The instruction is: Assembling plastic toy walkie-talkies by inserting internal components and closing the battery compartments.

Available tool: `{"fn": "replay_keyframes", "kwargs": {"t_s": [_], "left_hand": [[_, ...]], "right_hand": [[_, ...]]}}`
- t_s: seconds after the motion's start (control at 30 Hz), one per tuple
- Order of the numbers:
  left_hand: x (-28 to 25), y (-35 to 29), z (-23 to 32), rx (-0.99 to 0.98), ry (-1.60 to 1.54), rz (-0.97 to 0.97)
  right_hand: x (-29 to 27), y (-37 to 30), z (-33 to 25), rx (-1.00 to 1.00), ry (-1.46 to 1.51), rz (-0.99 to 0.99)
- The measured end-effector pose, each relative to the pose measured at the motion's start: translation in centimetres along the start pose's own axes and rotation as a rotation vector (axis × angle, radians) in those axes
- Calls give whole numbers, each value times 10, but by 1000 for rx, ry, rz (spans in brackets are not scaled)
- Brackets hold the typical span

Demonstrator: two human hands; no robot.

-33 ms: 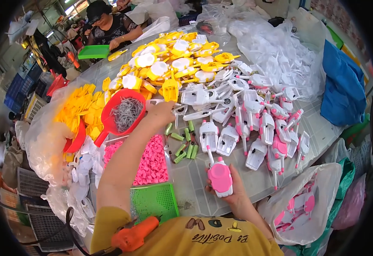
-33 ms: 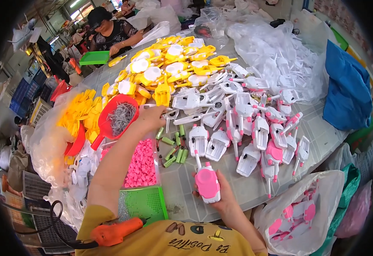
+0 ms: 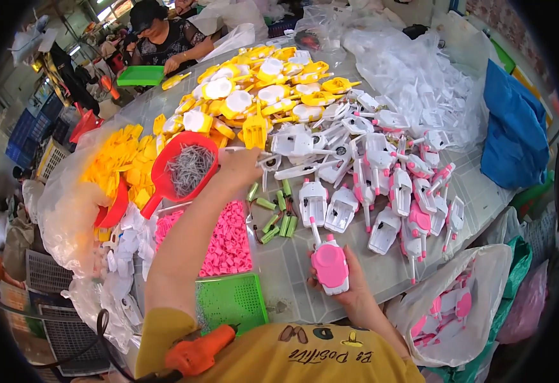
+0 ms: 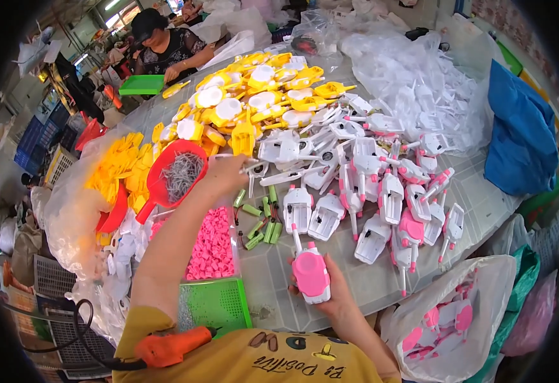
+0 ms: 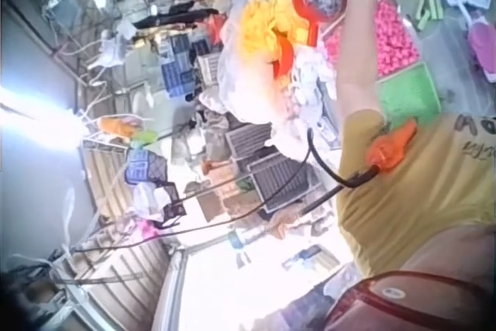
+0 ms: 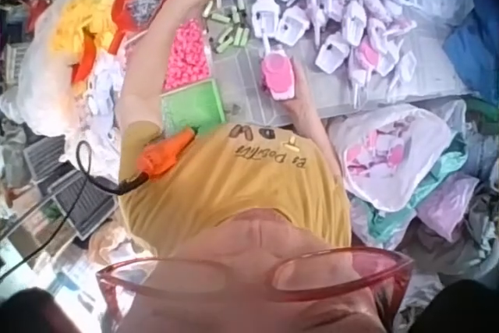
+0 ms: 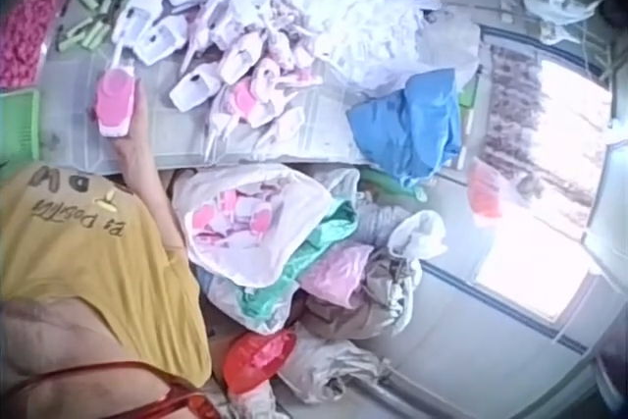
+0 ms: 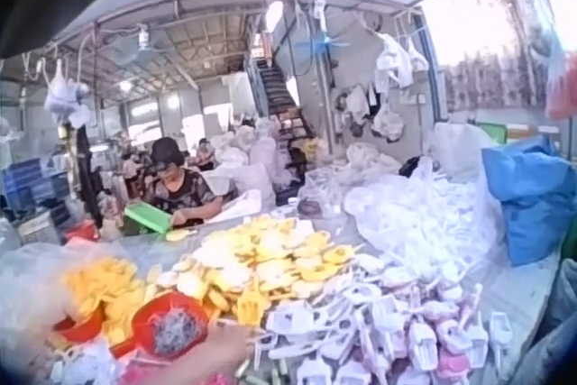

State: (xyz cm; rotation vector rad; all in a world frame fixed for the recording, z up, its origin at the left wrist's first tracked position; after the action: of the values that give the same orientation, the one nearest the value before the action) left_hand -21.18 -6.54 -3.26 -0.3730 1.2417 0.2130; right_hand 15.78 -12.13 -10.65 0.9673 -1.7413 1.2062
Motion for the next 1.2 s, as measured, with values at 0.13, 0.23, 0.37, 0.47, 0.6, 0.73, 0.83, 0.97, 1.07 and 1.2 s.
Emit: {"fn": "replay_keyframes", "kwargs": {"t_s": [0.13,0.23,0.37,0.47,0.6,0.73,0.83,0.97,1.07,1.2], "left_hand": [[-3,5,6,-19,113,103],[-2,-12,5,236,206,364],[0,-33,43,119,327,39],[22,-57,51,153,486,-49],[26,-69,62,159,433,-3],[39,-84,74,299,221,-174],[23,-65,74,243,-49,36],[46,-61,85,466,-17,1],[59,-72,90,396,108,11],[62,-101,95,358,152,-18]], "right_hand": [[-6,0,0,4,46,-7],[-12,5,3,12,66,-34],[-14,3,2,-29,50,-23],[-11,5,1,-26,72,-31],[-13,7,2,-17,83,-61],[-14,4,0,-16,118,-46],[-16,1,-1,-79,113,-52],[-5,-3,-8,-159,55,-82],[-5,-2,-9,-236,68,-137],[-8,1,-8,-266,43,-85]]}}
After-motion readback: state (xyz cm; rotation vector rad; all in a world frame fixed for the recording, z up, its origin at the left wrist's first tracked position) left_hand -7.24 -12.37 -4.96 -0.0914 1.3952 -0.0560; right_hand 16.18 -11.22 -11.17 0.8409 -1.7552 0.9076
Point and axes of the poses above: each hand's wrist, its own y-axis towards the middle knuckle, its own x-axis out of the palm, z = x × y, the point moved 3 cm from there along y, towards the middle knuckle, and after that the axes turned 7 degrees about -y, right-handed, at the moved point
